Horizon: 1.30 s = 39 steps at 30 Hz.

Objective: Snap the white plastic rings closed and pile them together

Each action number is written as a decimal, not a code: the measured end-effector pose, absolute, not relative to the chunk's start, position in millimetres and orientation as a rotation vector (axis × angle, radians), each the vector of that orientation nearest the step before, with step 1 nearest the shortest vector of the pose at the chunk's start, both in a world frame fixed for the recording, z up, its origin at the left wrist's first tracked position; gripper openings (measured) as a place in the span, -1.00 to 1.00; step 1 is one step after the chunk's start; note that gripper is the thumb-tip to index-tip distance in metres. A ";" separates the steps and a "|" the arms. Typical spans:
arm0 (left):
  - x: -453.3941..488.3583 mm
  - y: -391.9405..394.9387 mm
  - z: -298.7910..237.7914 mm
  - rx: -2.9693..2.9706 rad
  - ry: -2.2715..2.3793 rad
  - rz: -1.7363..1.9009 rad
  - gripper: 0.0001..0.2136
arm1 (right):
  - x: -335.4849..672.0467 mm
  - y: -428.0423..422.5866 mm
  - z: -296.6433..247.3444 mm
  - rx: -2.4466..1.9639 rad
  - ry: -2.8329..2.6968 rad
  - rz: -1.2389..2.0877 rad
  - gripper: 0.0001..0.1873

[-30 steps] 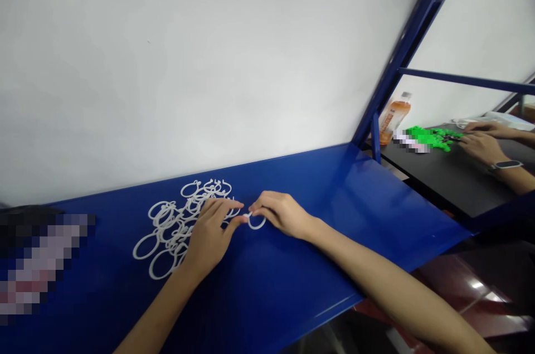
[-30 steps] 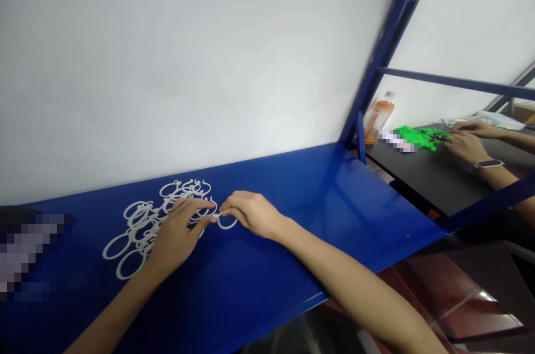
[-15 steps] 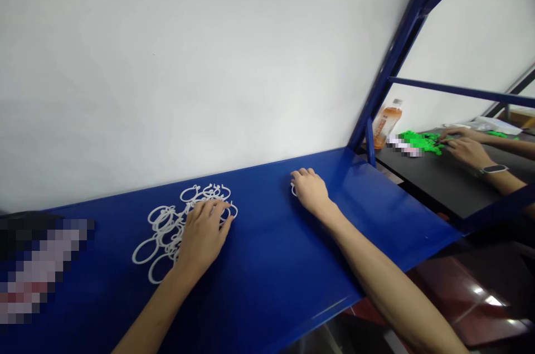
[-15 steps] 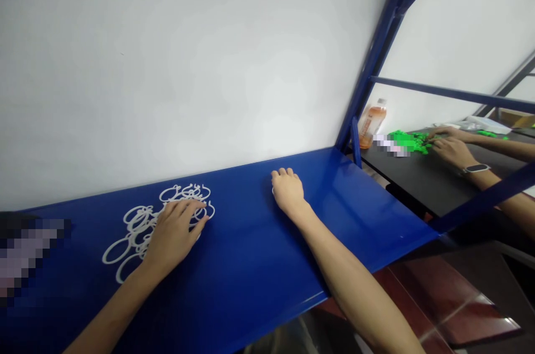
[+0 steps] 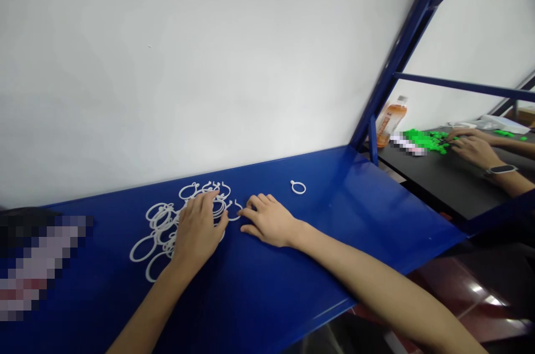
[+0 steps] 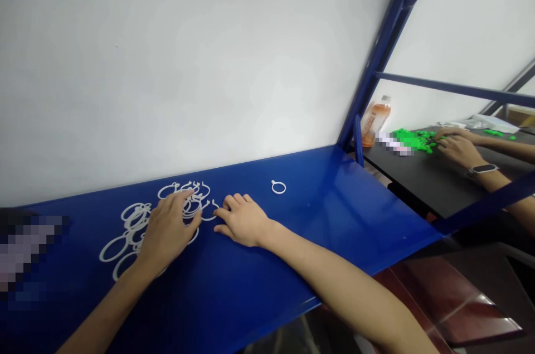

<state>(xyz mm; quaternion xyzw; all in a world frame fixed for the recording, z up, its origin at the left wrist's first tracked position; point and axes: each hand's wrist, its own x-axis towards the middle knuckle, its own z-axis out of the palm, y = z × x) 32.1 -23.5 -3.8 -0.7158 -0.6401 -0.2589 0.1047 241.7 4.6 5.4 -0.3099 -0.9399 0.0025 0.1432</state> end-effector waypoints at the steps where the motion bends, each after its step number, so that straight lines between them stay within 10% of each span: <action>1: 32.5 -23.9 -3.2 -2.104 -1.891 -0.760 -0.60 | 243.1 5.6 6.2 -0.913 -2.706 0.008 -0.57; 39: 48.1 -39.4 -0.8 -2.267 -1.367 -0.955 -0.70 | 259.2 3.1 11.3 -0.745 -2.367 0.668 -0.89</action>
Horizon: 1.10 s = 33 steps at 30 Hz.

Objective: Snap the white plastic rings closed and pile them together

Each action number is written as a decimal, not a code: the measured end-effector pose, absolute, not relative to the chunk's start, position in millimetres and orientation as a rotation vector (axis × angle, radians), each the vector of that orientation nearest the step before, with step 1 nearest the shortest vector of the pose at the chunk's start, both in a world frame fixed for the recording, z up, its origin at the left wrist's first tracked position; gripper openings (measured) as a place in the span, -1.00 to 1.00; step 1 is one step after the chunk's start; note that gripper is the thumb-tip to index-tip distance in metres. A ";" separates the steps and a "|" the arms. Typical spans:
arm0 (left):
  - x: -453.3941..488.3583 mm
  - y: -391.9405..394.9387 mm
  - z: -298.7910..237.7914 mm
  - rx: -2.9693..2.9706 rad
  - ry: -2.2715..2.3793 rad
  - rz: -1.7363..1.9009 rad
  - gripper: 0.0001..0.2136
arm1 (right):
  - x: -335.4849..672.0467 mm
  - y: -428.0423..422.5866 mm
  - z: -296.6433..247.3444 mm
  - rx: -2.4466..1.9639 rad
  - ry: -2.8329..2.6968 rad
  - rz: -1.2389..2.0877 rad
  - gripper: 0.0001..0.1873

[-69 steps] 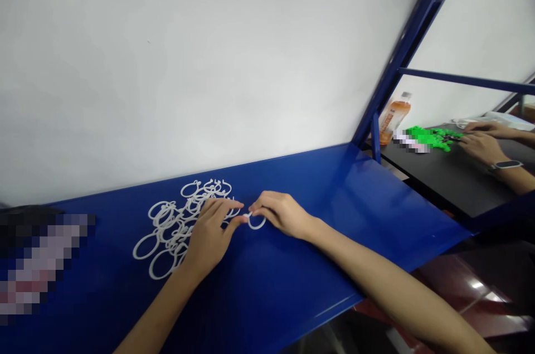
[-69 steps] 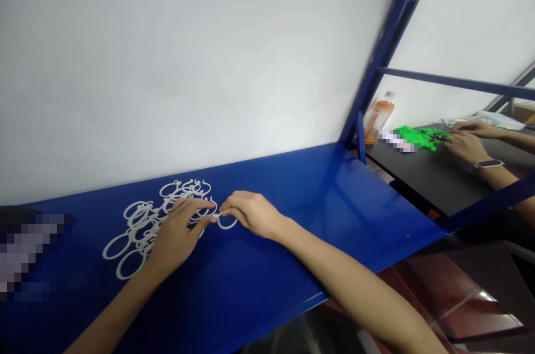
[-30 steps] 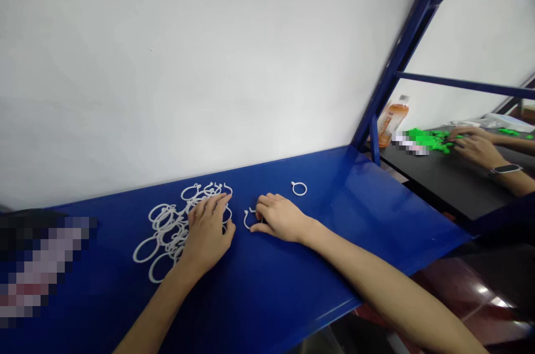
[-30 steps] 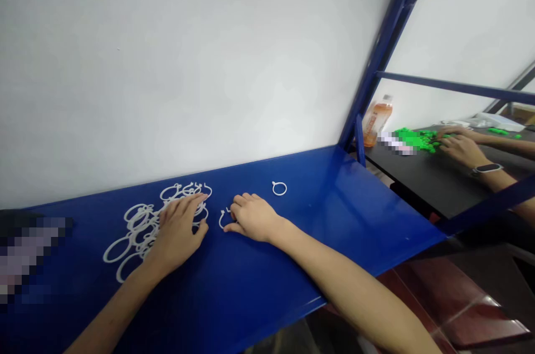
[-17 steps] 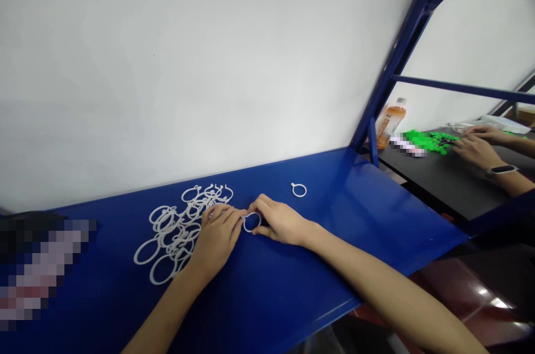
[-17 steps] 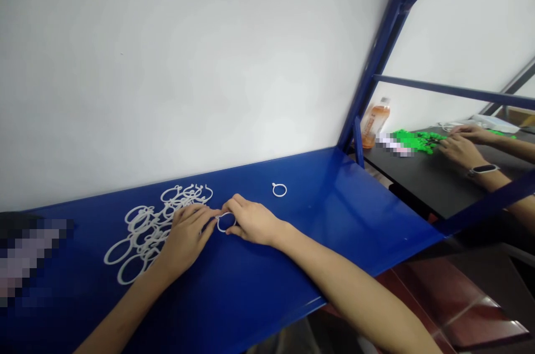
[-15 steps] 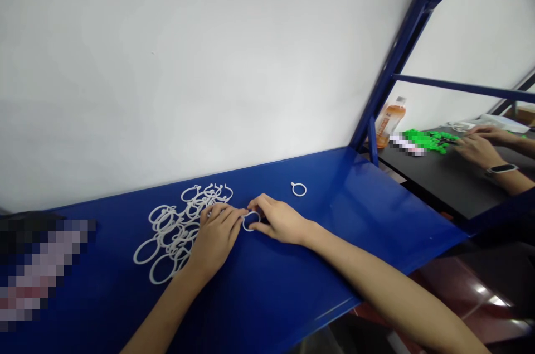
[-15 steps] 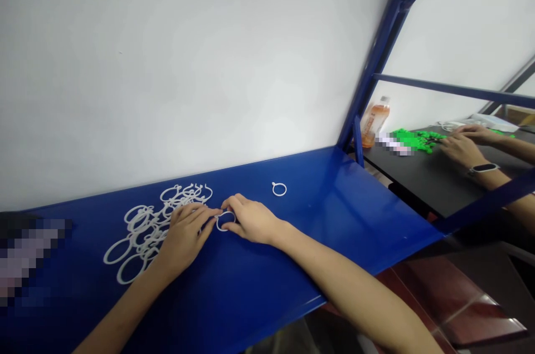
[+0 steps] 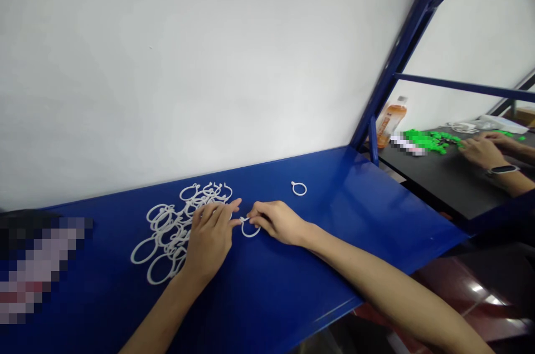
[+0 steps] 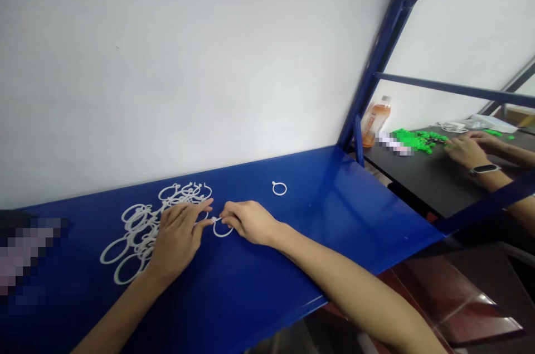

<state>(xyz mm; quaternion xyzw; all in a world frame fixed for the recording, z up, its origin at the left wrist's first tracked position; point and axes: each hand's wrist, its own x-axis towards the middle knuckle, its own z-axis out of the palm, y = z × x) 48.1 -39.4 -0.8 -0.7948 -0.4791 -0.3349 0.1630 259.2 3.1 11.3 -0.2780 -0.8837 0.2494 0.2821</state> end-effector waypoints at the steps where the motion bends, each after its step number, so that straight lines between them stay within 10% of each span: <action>1: 49.0 -40.4 -0.3 -2.251 -1.365 -0.967 -0.69 | 258.8 2.1 11.6 -0.738 -2.343 0.693 -0.89; 12: 47.8 -43.2 -2.0 -2.212 -1.283 -1.034 -0.72 | 253.7 -5.2 17.9 -0.641 -2.333 0.763 -0.90; 19: 51.6 -35.2 -3.0 -2.154 -1.634 -0.829 -0.50 | 280.8 25.1 30.7 -1.175 -2.475 0.187 -0.81; 33: 46.7 -41.0 2.9 -2.293 -1.582 -0.784 -0.87 | 326.0 54.4 35.7 -1.865 -2.171 -0.165 -0.76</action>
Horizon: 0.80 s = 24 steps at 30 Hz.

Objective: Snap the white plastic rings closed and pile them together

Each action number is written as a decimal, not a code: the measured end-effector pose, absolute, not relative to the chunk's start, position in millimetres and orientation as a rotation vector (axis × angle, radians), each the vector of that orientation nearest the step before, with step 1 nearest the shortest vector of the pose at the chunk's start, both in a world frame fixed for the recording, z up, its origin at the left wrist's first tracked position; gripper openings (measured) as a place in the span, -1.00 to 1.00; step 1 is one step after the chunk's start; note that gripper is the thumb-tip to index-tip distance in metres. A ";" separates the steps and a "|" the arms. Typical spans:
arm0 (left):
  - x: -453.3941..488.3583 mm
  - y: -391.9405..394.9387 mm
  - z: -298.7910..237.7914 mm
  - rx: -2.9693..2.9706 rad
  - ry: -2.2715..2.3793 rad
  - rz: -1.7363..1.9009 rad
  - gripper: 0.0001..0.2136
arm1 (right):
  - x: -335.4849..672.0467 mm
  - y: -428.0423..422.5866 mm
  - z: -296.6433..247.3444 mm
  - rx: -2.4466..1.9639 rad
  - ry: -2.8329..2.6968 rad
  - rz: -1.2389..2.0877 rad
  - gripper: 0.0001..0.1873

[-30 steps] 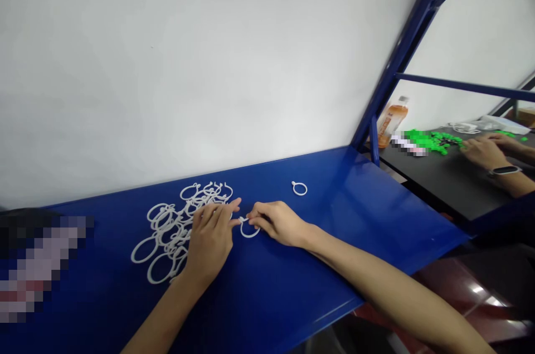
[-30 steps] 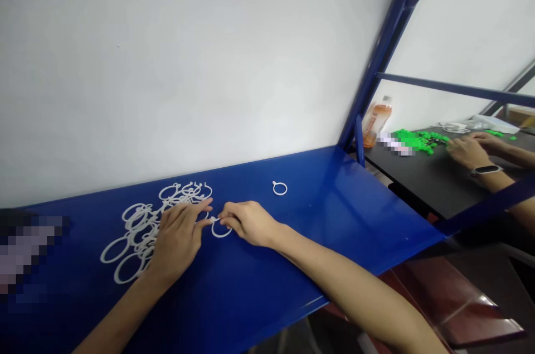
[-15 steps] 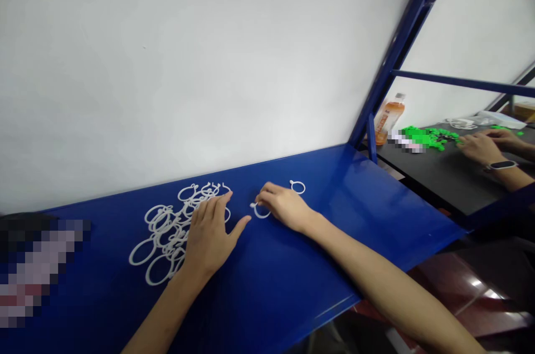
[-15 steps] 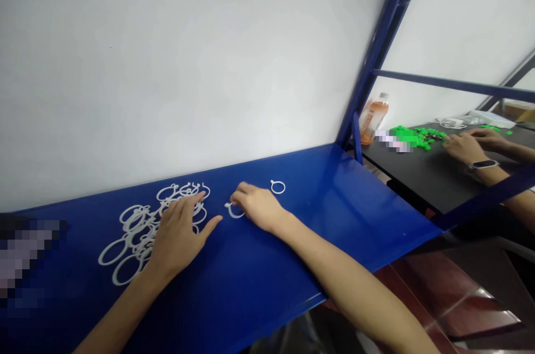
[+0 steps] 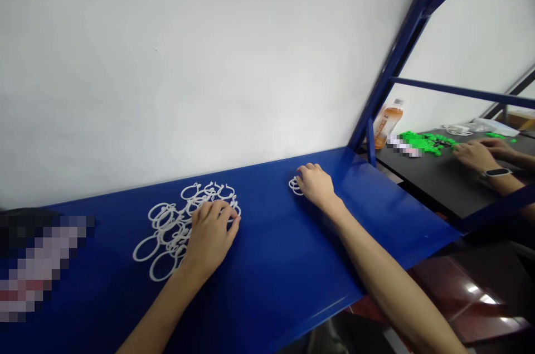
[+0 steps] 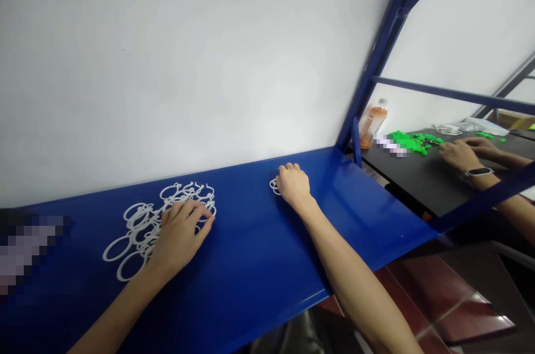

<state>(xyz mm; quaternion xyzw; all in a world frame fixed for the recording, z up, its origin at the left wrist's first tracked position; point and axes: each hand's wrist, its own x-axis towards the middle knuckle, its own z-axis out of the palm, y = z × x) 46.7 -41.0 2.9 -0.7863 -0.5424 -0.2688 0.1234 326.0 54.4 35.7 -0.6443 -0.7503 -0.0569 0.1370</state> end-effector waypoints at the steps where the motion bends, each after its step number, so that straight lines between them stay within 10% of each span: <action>1: 49.6 -42.6 5.3 -2.305 -1.534 -0.842 -0.88 | 321.7 50.8 38.2 -1.816 -2.182 -0.169 -0.75; 10: 63.8 -53.4 7.5 -2.410 -1.225 -1.027 -0.91 | 261.4 -4.2 26.2 -0.863 -2.408 0.556 -0.79; 24: 56.2 -43.1 3.4 -2.473 -1.537 -1.383 -0.88 | 263.5 -0.7 21.5 -0.641 -2.416 0.526 -0.72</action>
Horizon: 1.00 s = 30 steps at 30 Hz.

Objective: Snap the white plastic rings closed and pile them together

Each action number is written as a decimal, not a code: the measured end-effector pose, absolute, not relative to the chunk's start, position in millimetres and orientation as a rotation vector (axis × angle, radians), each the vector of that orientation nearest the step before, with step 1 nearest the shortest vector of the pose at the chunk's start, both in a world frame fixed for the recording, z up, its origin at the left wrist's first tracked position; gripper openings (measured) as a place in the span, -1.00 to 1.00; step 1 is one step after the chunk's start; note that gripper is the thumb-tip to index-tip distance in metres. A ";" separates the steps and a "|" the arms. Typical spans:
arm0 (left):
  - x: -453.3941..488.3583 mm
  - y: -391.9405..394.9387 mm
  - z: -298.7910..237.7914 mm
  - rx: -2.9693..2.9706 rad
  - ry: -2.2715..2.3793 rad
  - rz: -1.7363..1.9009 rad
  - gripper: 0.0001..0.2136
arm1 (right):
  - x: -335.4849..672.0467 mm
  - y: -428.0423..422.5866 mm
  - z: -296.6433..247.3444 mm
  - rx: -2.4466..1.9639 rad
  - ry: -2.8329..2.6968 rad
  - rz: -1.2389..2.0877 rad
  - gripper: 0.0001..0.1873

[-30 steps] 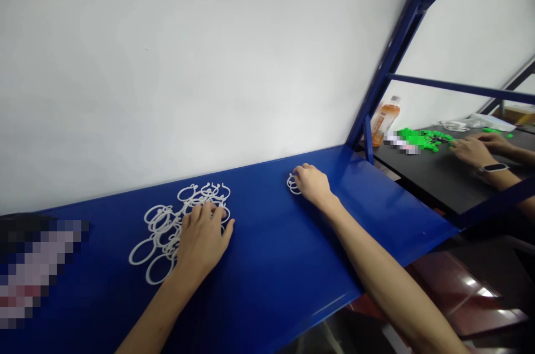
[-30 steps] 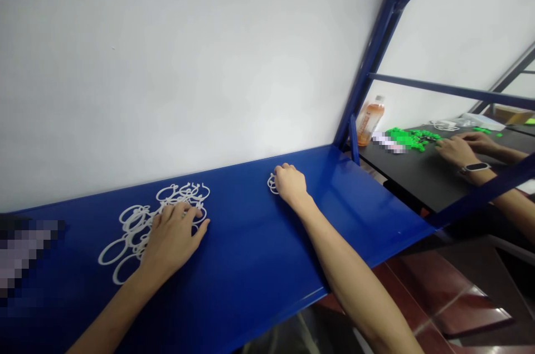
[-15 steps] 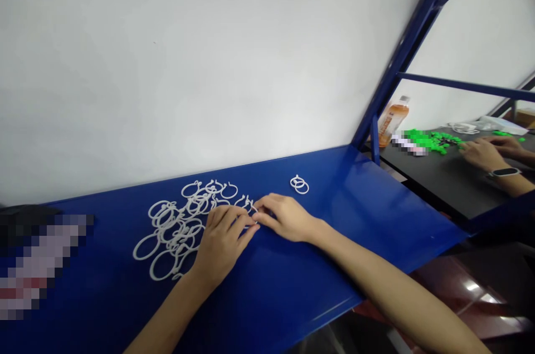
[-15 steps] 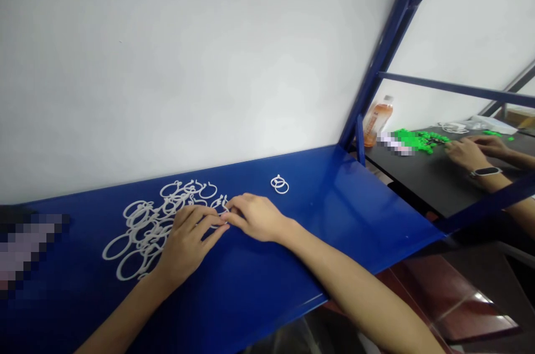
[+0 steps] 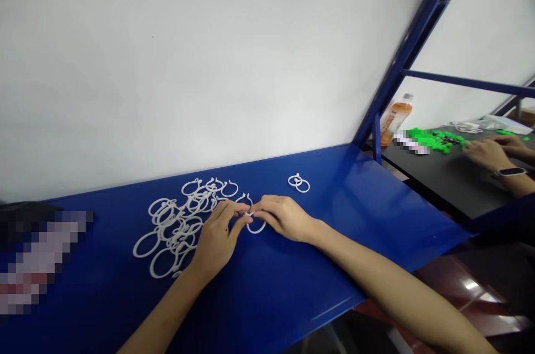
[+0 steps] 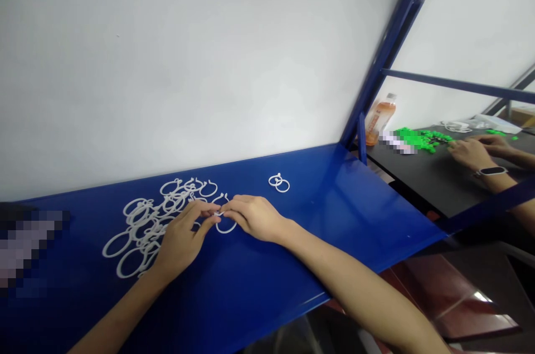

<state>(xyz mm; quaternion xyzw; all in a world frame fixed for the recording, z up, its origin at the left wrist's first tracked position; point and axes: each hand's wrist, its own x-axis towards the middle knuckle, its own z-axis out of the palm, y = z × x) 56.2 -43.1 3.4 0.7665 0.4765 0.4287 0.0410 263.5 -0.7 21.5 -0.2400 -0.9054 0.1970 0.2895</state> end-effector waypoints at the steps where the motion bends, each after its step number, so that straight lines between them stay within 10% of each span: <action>1: 55.7 -42.9 3.9 2.326 1.451 1.318 -0.88 | 263.1 -1.3 21.5 -0.616 -2.425 0.529 -0.72; 14: 50.3 -40.3 -1.0 2.389 1.520 1.233 -0.89 | 263.9 -4.5 21.9 -0.547 -2.568 0.287 -0.68; 20: 53.6 -33.3 -13.1 2.642 1.758 0.888 -0.73 | 298.2 38.8 22.1 -1.190 -2.198 0.174 -0.56; 30: 51.3 -39.6 -9.1 2.651 1.538 0.842 -0.85 | 350.7 88.1 10.8 -1.721 -1.791 0.381 -0.89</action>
